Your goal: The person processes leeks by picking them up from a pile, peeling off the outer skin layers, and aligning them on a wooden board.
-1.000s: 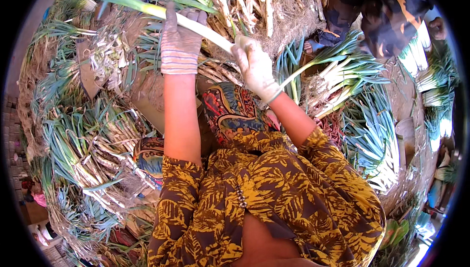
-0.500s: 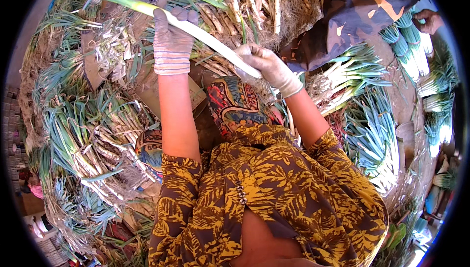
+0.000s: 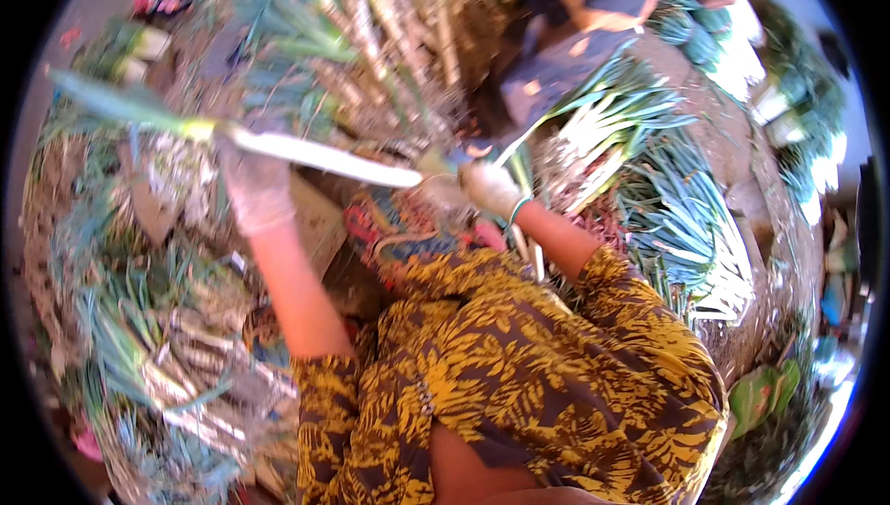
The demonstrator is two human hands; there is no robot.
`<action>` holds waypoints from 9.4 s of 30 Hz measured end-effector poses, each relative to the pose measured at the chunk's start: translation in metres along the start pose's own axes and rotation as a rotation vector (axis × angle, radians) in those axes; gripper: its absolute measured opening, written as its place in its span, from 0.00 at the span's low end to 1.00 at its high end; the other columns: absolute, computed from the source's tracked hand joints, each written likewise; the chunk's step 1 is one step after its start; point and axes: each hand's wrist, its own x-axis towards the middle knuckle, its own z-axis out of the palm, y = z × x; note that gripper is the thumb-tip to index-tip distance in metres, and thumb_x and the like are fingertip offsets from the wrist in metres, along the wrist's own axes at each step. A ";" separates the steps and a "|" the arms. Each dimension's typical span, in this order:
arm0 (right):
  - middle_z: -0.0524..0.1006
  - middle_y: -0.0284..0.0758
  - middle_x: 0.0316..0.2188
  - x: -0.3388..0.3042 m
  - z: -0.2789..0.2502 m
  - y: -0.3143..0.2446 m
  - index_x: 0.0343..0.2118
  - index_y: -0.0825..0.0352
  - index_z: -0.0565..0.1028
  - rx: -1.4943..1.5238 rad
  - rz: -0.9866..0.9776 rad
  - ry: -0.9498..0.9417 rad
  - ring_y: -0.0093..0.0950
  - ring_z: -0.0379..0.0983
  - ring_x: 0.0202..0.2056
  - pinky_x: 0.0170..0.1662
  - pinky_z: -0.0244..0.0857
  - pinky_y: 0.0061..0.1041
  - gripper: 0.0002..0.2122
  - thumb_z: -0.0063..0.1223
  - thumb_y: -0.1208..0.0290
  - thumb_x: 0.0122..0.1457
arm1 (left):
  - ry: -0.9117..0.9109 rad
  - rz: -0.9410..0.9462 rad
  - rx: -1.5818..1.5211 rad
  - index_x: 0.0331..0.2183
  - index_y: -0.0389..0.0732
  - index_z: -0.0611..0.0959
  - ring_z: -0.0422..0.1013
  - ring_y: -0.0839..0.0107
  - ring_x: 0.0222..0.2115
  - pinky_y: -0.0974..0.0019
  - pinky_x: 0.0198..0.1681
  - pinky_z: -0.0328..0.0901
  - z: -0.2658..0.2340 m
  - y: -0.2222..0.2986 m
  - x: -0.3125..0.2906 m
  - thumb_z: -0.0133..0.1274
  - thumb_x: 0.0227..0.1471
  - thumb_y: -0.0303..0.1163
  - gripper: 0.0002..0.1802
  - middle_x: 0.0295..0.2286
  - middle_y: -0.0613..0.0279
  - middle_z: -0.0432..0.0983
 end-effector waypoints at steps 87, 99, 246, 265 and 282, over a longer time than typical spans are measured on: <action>0.78 0.37 0.45 0.038 0.249 0.194 0.53 0.64 0.70 2.014 1.028 -0.083 0.33 0.74 0.47 0.48 0.68 0.28 0.18 0.43 0.63 0.64 | -0.169 -0.007 0.286 0.46 0.42 0.74 0.52 0.86 0.16 0.76 0.20 0.52 0.080 0.041 -0.067 0.60 0.55 0.37 0.19 0.20 0.77 0.59; 0.74 0.32 0.25 0.015 0.158 0.219 0.35 0.69 0.76 1.708 0.699 0.223 0.27 0.70 0.25 0.32 0.66 0.26 0.09 0.51 0.69 0.58 | -0.308 -0.354 0.140 0.48 0.42 0.77 0.67 0.80 0.21 0.73 0.22 0.67 0.106 -0.055 -0.023 0.59 0.54 0.34 0.20 0.23 0.71 0.69; 0.76 0.29 0.31 -0.073 -0.069 -0.069 0.57 0.71 0.66 1.647 0.408 -0.068 0.15 0.69 0.22 0.22 0.64 0.17 0.27 0.51 0.54 0.65 | -0.240 -0.782 -0.118 0.45 0.42 0.74 0.75 0.68 0.33 0.59 0.39 0.76 0.047 -0.203 -0.036 0.62 0.54 0.37 0.20 0.31 0.64 0.73; 0.76 0.31 0.42 -0.074 -0.084 -0.071 0.61 0.69 0.66 1.571 0.460 -0.138 0.18 0.69 0.35 0.37 0.65 0.22 0.26 0.50 0.57 0.66 | -0.237 -0.798 -0.127 0.52 0.40 0.72 0.75 0.68 0.35 0.56 0.46 0.75 0.036 -0.217 -0.032 0.61 0.55 0.37 0.26 0.33 0.64 0.72; 0.76 0.28 0.41 -0.071 -0.065 -0.063 0.60 0.67 0.67 1.605 0.465 -0.123 0.15 0.68 0.34 0.37 0.64 0.18 0.24 0.51 0.59 0.66 | -0.256 -0.793 -0.109 0.50 0.40 0.73 0.74 0.69 0.34 0.58 0.46 0.74 0.044 -0.210 -0.035 0.62 0.54 0.38 0.25 0.32 0.64 0.72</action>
